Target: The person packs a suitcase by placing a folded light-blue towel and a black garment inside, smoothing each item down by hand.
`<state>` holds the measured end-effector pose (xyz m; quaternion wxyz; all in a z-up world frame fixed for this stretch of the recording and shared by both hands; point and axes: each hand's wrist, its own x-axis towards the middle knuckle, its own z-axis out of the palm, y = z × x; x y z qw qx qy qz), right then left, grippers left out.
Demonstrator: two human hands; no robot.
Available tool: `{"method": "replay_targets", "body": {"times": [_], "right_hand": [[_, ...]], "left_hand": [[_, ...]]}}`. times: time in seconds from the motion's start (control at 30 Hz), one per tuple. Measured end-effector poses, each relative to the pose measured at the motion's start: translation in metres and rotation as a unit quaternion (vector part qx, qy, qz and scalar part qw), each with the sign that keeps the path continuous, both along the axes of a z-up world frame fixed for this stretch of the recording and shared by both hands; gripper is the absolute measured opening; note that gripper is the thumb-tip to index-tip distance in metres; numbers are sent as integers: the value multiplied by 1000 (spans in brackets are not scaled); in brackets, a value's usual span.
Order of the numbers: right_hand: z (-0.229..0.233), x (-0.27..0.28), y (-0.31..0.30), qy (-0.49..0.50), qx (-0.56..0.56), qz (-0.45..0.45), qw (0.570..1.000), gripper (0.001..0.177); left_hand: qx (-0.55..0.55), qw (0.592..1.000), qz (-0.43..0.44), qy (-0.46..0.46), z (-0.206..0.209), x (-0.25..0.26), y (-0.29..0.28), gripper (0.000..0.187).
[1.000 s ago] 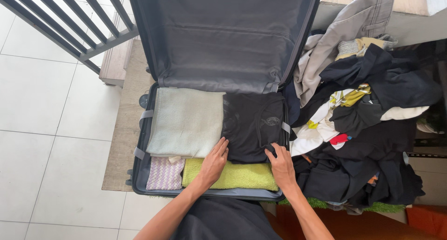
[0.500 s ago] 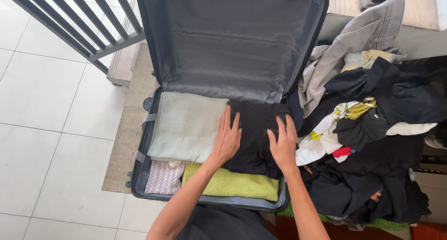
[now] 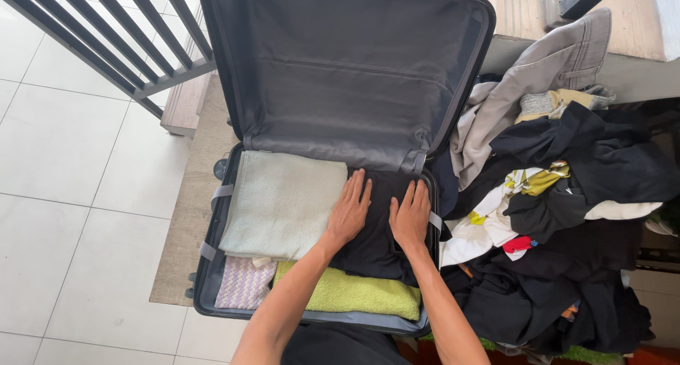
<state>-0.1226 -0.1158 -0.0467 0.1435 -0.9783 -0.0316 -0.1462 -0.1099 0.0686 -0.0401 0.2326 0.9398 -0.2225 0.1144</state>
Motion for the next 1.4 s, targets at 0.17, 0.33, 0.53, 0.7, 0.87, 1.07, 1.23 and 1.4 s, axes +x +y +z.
{"method": "replay_targets", "body": {"times": [0.17, 0.33, 0.53, 0.7, 0.87, 1.07, 1.23, 1.4], "right_hand": [[2, 8, -1, 26, 11, -8, 1000, 64], [0, 8, -5, 20, 20, 10, 1000, 67], [13, 5, -5, 17, 113, 37, 993, 70], [52, -49, 52, 5, 48, -27, 998, 74], [35, -89, 110, 138, 15, 139, 981, 86], [6, -77, 95, 117, 14, 145, 982, 72], [4, -76, 96, 110, 45, 108, 987, 74], [2, -82, 100, 104, 41, 68, 991, 79]], "left_hand": [[24, 999, -24, 14, 10, 2, 4, 57], [-5, 1000, 22, 20, 27, 1, 15, 64], [-65, 998, -7, 1, 20, -12, 38, 53], [-36, 997, 72, -2, 25, -27, 68, 59], [20, 996, 83, 33, 9, -25, 79, 78], [98, 992, 76, 28, -1, -20, 97, 81], [109, 990, 63, 59, 13, -9, 102, 85], [101, 985, 68, 126, 31, -6, 89, 91]]}}
